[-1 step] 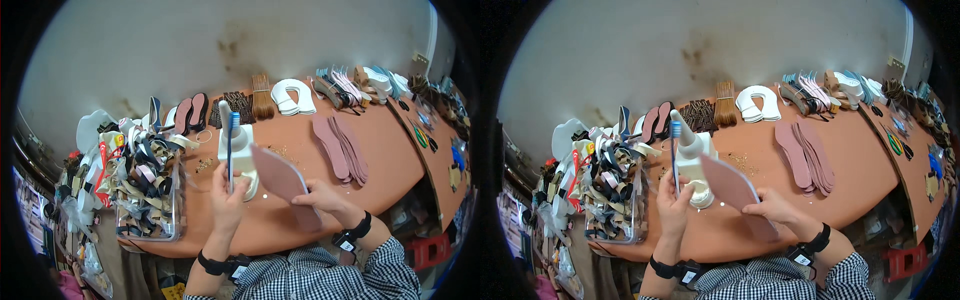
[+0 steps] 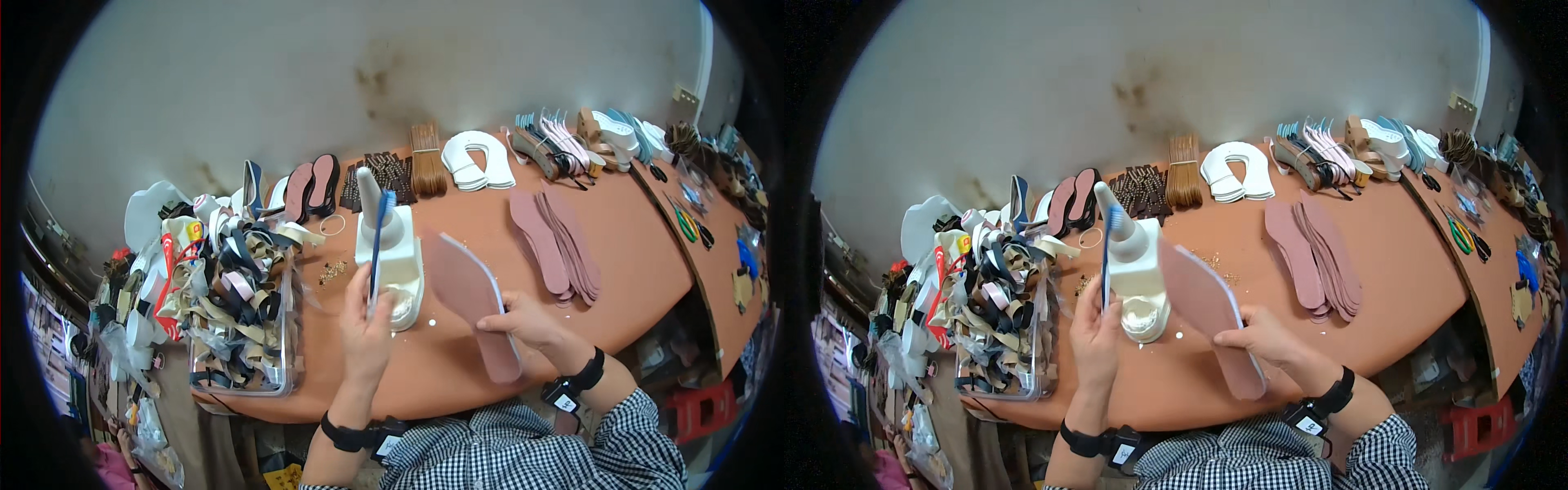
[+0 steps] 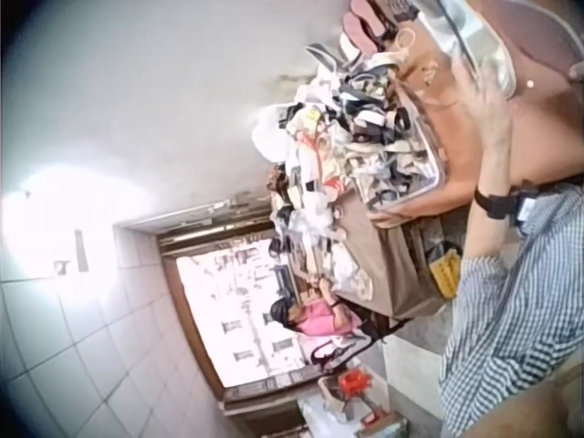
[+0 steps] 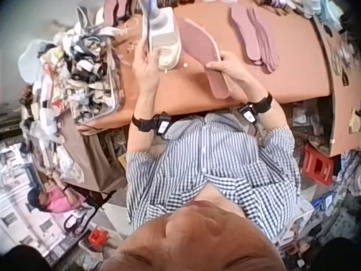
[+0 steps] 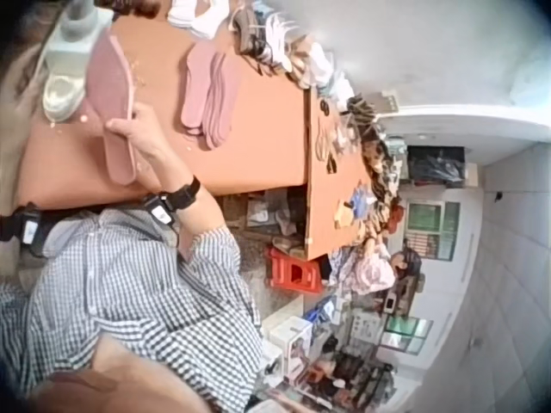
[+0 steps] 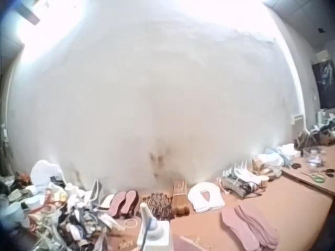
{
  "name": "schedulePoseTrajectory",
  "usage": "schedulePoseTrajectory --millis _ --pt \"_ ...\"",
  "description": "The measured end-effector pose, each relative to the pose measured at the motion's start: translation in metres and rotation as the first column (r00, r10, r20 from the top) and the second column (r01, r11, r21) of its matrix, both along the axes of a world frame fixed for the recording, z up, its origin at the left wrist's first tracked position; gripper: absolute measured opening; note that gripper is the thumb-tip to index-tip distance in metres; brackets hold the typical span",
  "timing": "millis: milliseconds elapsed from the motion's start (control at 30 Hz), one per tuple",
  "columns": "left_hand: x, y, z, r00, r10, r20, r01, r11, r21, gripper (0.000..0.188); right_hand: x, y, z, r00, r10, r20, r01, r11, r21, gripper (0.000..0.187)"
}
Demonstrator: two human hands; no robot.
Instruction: The recorder applies glue to the edges of shoe insoles using a small brush and then attaches a black trim around the edge.
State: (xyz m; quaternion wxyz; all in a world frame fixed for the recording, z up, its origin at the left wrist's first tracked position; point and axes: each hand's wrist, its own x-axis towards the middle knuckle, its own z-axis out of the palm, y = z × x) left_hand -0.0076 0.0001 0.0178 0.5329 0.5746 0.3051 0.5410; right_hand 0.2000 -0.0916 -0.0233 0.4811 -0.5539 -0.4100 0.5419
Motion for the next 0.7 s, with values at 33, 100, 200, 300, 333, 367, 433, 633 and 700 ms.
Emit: schedulePoseTrajectory --millis 33,100,200,300,333,367,433,633,700 --pt "-0.004 0.003 -0.004 0.997 0.032 -0.066 -0.028 0.998 0.057 0.028 0.004 0.001 -0.006 0.996 -0.049 -0.071 0.049 0.999 -0.008 0.024" --pt "-0.016 0.001 -0.022 0.970 0.005 -0.244 0.017 0.996 0.087 0.030 0.005 0.003 -0.011 0.963 -0.150 -0.224 0.145 0.989 -0.040 0.023" --pt "-0.013 -0.004 -0.043 0.939 -0.035 -0.343 0.078 0.991 0.112 0.029 -0.002 0.002 -0.014 0.897 -0.198 -0.395 0.174 0.980 -0.096 0.025" --pt "-0.004 -0.005 -0.046 0.944 -0.080 -0.319 0.104 0.993 0.059 0.030 -0.007 -0.001 -0.014 0.873 -0.181 -0.452 0.162 0.983 -0.082 0.022" --pt "-0.001 -0.003 -0.044 0.945 -0.082 -0.317 0.099 0.994 0.037 0.029 -0.007 -0.001 -0.014 0.883 -0.178 -0.433 0.164 0.984 -0.070 0.022" --pt "0.001 0.000 -0.042 0.945 -0.083 -0.315 0.092 0.996 0.014 0.029 -0.007 -0.001 -0.014 0.893 -0.175 -0.414 0.166 0.984 -0.059 0.022" --pt "0.002 0.005 -0.039 0.937 -0.054 -0.344 0.087 0.993 0.079 0.029 -0.007 -0.001 -0.014 0.905 -0.170 -0.391 0.166 0.985 -0.044 0.022" --pt "0.007 0.015 -0.032 0.879 0.020 -0.477 0.058 0.987 0.148 0.027 -0.009 -0.004 -0.013 0.912 -0.142 -0.385 0.144 0.989 -0.025 0.024" --pt "0.009 0.017 -0.031 0.860 0.040 -0.509 0.048 0.986 0.159 0.026 -0.009 -0.003 -0.013 0.917 -0.132 -0.376 0.143 0.990 0.000 0.024"
